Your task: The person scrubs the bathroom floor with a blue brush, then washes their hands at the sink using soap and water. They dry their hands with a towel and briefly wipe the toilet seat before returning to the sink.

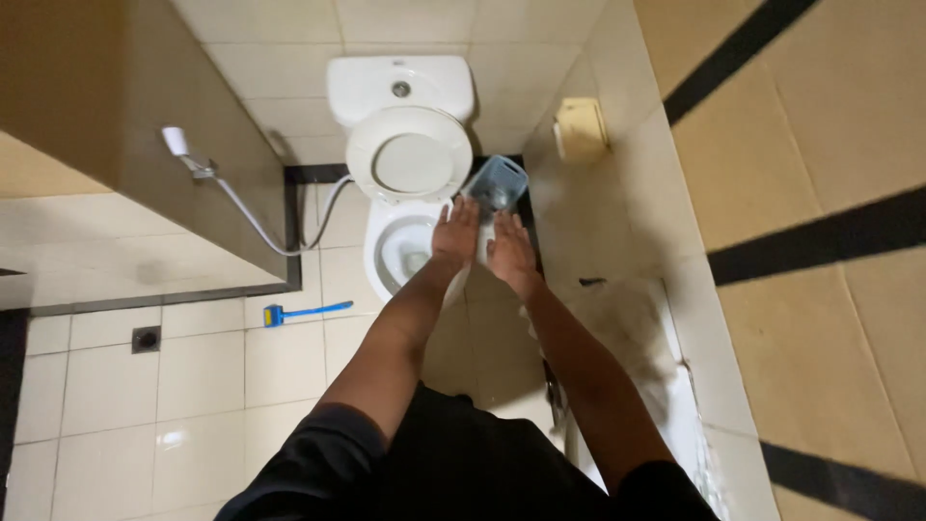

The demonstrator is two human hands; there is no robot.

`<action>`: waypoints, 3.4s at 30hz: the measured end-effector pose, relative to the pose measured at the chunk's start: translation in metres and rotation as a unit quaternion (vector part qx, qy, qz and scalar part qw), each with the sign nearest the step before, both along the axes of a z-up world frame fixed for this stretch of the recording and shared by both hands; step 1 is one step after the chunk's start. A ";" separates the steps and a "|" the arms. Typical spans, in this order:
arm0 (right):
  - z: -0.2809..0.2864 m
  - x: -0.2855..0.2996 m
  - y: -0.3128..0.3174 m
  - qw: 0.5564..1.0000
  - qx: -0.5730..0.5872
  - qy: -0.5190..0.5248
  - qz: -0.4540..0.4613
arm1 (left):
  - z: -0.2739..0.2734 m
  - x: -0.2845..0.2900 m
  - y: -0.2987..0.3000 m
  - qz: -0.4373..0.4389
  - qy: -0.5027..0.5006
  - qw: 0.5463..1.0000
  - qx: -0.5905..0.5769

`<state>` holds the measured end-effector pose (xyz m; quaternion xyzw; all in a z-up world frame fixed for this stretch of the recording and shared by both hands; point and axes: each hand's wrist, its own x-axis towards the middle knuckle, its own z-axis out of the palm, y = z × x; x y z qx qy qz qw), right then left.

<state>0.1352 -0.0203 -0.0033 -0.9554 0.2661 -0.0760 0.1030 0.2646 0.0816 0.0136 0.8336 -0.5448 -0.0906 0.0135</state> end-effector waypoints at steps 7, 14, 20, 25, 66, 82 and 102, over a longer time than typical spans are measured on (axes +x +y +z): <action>0.016 0.108 0.017 0.995 0.043 0.078 0.039 | 0.009 0.095 0.031 0.089 0.016 0.995 0.036; 0.010 0.170 0.007 0.994 0.022 0.072 0.075 | -0.029 0.151 0.021 0.102 0.038 0.994 0.034; -0.003 0.213 -0.030 0.991 0.008 0.093 0.097 | -0.060 0.174 -0.015 0.115 0.043 0.992 0.038; -0.007 0.272 -0.068 0.991 0.029 0.099 0.088 | -0.046 0.220 -0.060 0.139 0.066 0.987 0.037; -0.069 0.235 -0.023 0.988 -0.084 -0.089 0.092 | -0.110 0.182 -0.014 0.098 -0.073 0.989 -0.084; -0.089 0.078 0.072 0.975 0.023 -0.082 0.206 | -0.185 0.086 0.073 0.029 -0.084 0.968 -0.236; -0.443 -0.003 0.100 0.947 0.084 0.055 0.305 | -0.437 -0.015 0.154 -0.012 0.155 0.966 -0.208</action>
